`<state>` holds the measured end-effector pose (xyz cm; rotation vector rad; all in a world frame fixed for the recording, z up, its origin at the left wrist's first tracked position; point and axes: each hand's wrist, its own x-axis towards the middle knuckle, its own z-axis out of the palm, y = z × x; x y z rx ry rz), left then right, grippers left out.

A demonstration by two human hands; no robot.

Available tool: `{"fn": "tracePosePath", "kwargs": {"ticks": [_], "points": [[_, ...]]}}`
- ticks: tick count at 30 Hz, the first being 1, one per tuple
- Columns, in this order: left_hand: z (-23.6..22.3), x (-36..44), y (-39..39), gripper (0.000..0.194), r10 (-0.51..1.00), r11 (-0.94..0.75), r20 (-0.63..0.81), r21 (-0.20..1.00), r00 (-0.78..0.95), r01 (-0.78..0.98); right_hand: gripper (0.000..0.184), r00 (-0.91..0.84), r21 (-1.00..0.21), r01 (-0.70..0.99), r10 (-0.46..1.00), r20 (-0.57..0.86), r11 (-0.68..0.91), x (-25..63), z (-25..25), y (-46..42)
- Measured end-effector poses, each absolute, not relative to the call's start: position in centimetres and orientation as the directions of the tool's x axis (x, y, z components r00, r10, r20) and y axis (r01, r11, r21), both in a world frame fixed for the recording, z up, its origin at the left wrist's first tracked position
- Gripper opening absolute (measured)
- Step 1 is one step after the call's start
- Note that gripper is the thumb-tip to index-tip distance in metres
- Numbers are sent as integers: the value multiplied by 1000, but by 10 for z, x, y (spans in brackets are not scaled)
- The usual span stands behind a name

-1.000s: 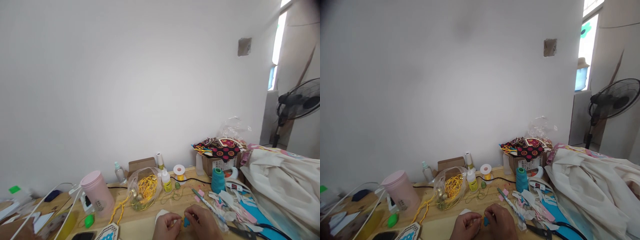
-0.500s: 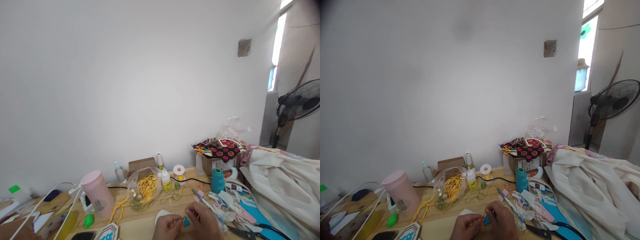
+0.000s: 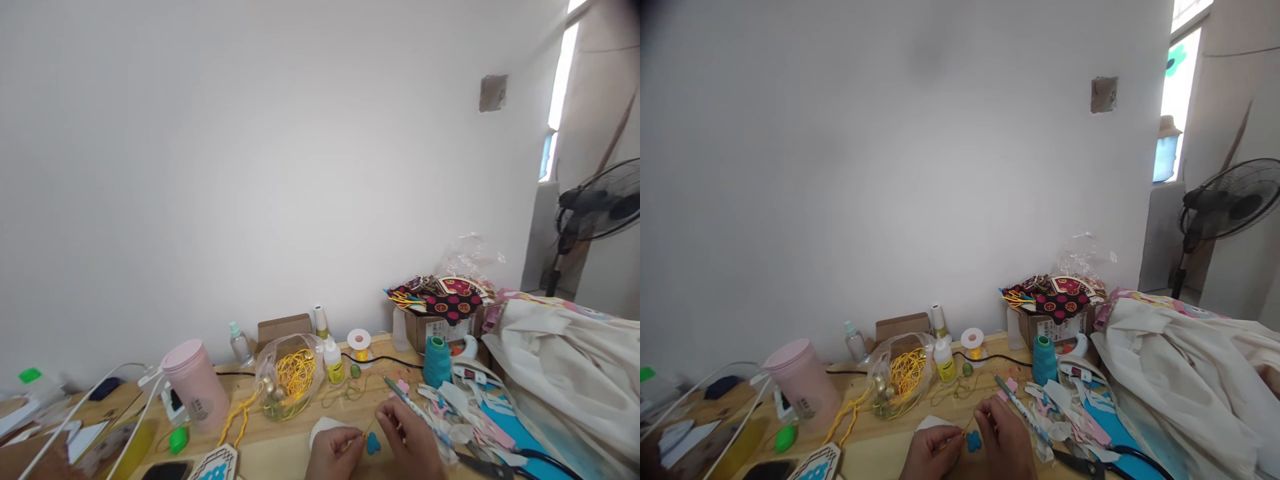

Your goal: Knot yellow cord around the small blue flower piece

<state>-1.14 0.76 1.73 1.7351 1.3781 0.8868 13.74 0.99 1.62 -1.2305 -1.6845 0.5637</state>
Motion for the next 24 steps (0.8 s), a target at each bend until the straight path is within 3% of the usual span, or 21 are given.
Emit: {"fn": "tracePosePath", "kwargs": {"ticks": [4, 7, 13, 17, 24], "points": [[16, -12, 6, 29, 986, -148, 93, 867, 138, 475, 19, -83, -865, 394, 949, 303, 311, 134, 12, 12], [16, -13, 6, 27, 991, -129, 87, 844, 104, 521, 22, -184, -860, 374, 937, 298, 347, 131, 10, 11], [12, -14, 6, 30, 984, -168, 148, 618, 96, 768, 20, -263, -731, 558, 919, 295, 394, 130, 14, 9], [8, -13, 7, 29, 991, -136, 97, 694, 96, 707, 15, -247, -697, 632, 940, 235, 340, 133, 14, 10], [15, -14, 7, 28, 989, -117, 38, 788, 143, 605, 23, -229, -668, 670, 946, 229, 324, 132, 20, 7]]}}
